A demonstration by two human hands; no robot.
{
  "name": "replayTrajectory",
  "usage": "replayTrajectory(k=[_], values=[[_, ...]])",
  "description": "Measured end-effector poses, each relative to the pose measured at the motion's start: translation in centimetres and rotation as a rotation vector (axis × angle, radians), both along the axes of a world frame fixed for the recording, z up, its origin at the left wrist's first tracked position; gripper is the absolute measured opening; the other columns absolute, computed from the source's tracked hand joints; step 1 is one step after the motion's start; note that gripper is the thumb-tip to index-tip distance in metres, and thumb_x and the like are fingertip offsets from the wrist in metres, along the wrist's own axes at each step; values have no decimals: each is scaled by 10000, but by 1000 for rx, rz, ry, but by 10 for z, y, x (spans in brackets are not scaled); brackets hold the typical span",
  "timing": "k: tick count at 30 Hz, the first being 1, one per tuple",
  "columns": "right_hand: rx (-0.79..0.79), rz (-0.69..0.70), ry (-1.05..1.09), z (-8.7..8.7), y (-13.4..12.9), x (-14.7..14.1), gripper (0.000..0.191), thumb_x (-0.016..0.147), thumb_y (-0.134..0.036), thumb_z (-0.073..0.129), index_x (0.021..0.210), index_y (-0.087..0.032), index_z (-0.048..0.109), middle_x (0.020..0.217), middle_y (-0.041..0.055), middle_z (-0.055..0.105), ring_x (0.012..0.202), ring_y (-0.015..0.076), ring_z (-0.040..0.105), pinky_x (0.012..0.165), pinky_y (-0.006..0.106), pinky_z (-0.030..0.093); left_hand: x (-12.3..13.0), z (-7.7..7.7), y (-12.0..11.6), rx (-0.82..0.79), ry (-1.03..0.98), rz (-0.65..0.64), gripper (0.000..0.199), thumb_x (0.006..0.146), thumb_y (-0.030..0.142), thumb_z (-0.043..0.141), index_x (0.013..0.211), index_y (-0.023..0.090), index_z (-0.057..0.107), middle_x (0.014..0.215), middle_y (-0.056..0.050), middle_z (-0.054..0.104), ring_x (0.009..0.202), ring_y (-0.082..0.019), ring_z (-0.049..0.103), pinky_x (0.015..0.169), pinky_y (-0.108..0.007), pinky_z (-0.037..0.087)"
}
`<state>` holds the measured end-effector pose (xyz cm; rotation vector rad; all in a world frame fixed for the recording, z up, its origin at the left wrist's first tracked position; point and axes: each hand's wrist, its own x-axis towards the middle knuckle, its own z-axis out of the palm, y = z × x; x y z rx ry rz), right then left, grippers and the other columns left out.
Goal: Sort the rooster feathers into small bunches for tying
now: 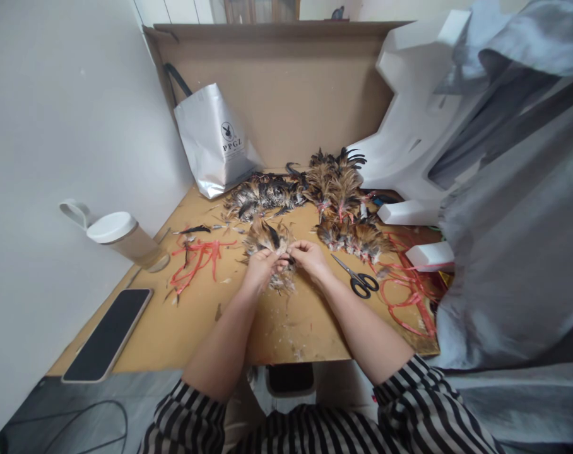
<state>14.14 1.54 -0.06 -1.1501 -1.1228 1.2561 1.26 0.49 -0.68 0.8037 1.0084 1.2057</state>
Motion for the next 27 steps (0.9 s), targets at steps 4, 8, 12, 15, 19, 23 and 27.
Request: replayTrajectory(k=[4, 8, 12, 15, 19, 23, 27], values=[[27, -4, 17, -3, 1, -1, 155, 560, -284, 658, 638, -162, 604, 588, -15, 611, 523, 91, 512, 566, 229, 399, 2, 2, -2, 1, 20, -5, 232, 633, 281, 700, 697, 86, 593, 701, -88, 671, 492, -70, 567, 435, -153, 404], [24, 27, 66, -1, -1, -3, 166, 553, -282, 671, 631, -155, 596, 585, -7, 617, 526, 98, 535, 578, 238, 415, 3, 1, -2, 5, 5, -4, 215, 640, 260, 694, 696, 83, 586, 672, -82, 665, 486, -73, 570, 429, -150, 399], [23, 16, 45, -1, -1, -3, 161, 559, -281, 665, 628, -158, 588, 576, 0, 622, 527, 109, 549, 572, 243, 430, 3, 0, -1, 5, 1, -6, 226, 640, 270, 696, 693, 82, 581, 688, -86, 670, 488, -71, 571, 427, -145, 402], [25, 14, 24, -2, -1, -3, 139, 568, -272, 648, 630, -166, 583, 590, 10, 634, 559, 128, 574, 585, 255, 448, 4, -1, -1, 3, 17, -15, 236, 643, 280, 695, 701, 82, 581, 703, -93, 673, 496, -75, 579, 431, -147, 408], [38, 8, -15, -3, 0, -2, 115, 571, -254, 636, 625, -168, 583, 592, 10, 633, 565, 129, 572, 580, 254, 448, 4, -1, -1, 14, 35, -5, 234, 642, 283, 693, 676, 91, 563, 677, -87, 668, 477, -74, 570, 434, -153, 409], [0, 51, 78, -1, 0, -1, 160, 559, -284, 664, 620, -164, 578, 496, -27, 565, 428, 74, 456, 447, 206, 356, 3, 0, -2, 23, 59, -21, 244, 633, 300, 694, 673, 85, 586, 686, -92, 669, 476, -68, 554, 446, -161, 412], [-116, 115, 241, 3, 0, 1, 234, 521, -304, 704, 618, -165, 543, 400, -64, 460, 346, 37, 310, 365, 181, 195, 1, 0, -1, 27, 49, -68, 252, 621, 306, 699, 688, 76, 623, 694, -98, 672, 499, -72, 554, 455, -164, 410]])
